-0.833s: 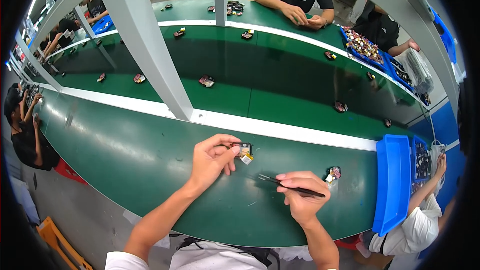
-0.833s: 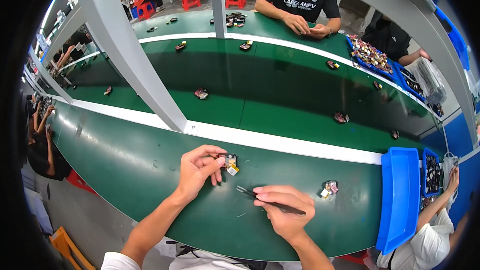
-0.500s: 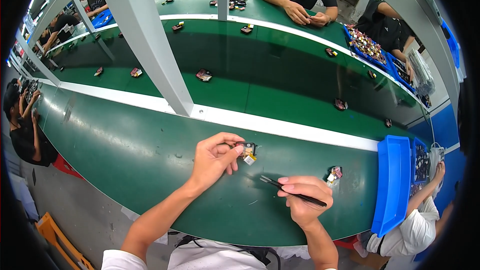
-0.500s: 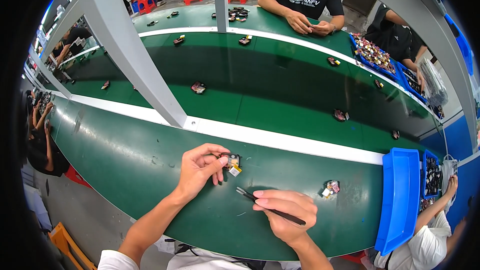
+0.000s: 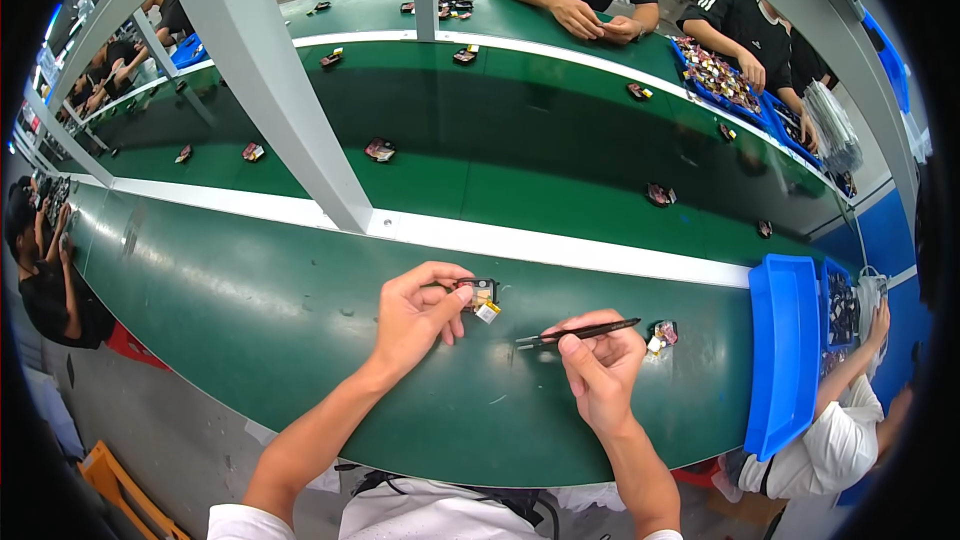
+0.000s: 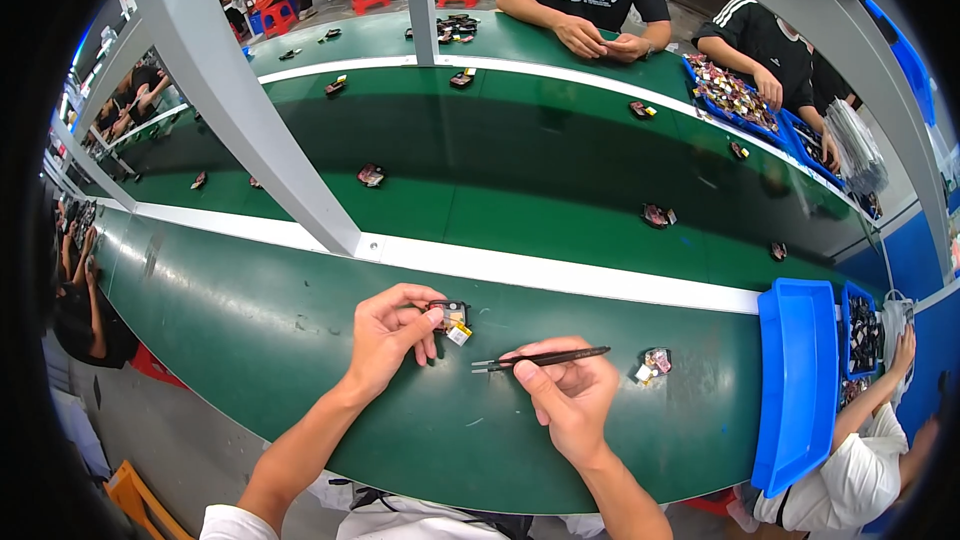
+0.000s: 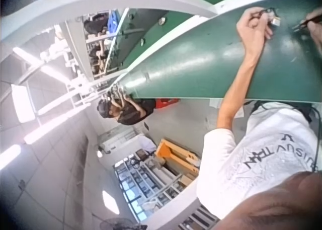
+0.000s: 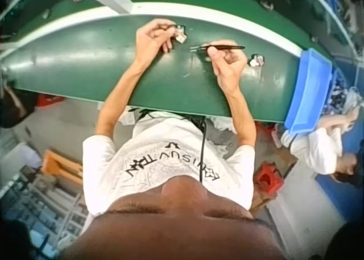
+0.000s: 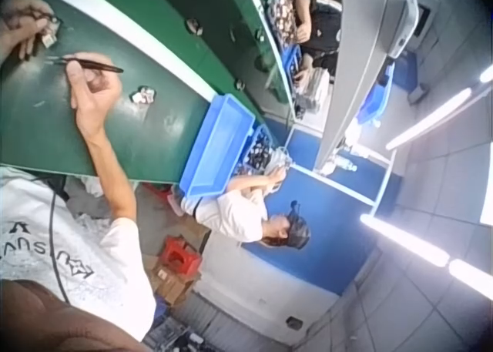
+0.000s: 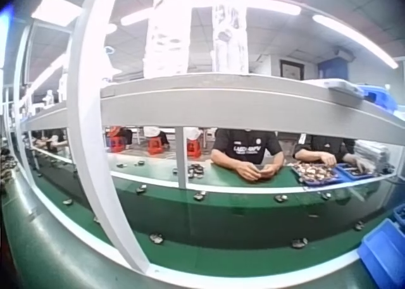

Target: Assemble small electronic or toy components on a production line using tweezers.

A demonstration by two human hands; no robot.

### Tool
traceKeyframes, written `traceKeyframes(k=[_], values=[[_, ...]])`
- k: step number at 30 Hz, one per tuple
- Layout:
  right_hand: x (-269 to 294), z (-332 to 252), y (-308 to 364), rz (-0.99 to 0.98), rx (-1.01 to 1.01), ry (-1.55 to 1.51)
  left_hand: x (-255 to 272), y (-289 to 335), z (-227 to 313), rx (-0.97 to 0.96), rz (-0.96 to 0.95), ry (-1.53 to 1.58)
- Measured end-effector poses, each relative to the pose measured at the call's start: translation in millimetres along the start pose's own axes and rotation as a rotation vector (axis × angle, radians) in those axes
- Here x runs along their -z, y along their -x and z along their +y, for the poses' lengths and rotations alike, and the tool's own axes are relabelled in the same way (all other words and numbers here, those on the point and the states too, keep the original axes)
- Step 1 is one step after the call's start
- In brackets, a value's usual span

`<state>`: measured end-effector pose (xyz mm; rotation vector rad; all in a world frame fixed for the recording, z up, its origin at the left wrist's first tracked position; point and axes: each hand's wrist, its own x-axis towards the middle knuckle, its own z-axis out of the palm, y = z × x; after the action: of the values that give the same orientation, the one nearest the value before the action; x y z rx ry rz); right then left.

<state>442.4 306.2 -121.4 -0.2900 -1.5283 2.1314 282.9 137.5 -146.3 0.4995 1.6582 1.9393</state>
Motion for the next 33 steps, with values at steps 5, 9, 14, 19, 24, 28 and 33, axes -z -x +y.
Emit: traceKeyframes(k=[5,9,14,19,24,28,33], values=[[3.3,4.4,-2.2,0.016,-0.048,-0.056,-1.0,0.6,0.7,0.001,-0.009,-0.003],[4.1,5.3,-3.9,0.027,-0.043,-0.046,-2.5,0.7,0.5,0.004,-0.011,-0.013],[0.3,0.3,-7.8,0.058,-0.084,-0.169,-3.0,1.5,-1.7,0.012,-0.014,-0.014],[6.9,4.5,-5.1,-0.031,-0.118,-0.092,-4.2,1.5,-4.4,0.018,-0.026,-0.025],[7.6,12.9,-6.2,-0.017,-0.011,-0.076,-7.2,3.2,-3.2,0.034,-0.039,-0.008],[3.5,6.1,-10.4,0.007,-0.068,0.016,-8.5,4.5,-3.8,0.058,-0.037,0.013],[1.9,9.1,-7.3,0.003,-0.056,0.123,-11.2,5.1,-4.4,0.064,-0.047,0.024]])
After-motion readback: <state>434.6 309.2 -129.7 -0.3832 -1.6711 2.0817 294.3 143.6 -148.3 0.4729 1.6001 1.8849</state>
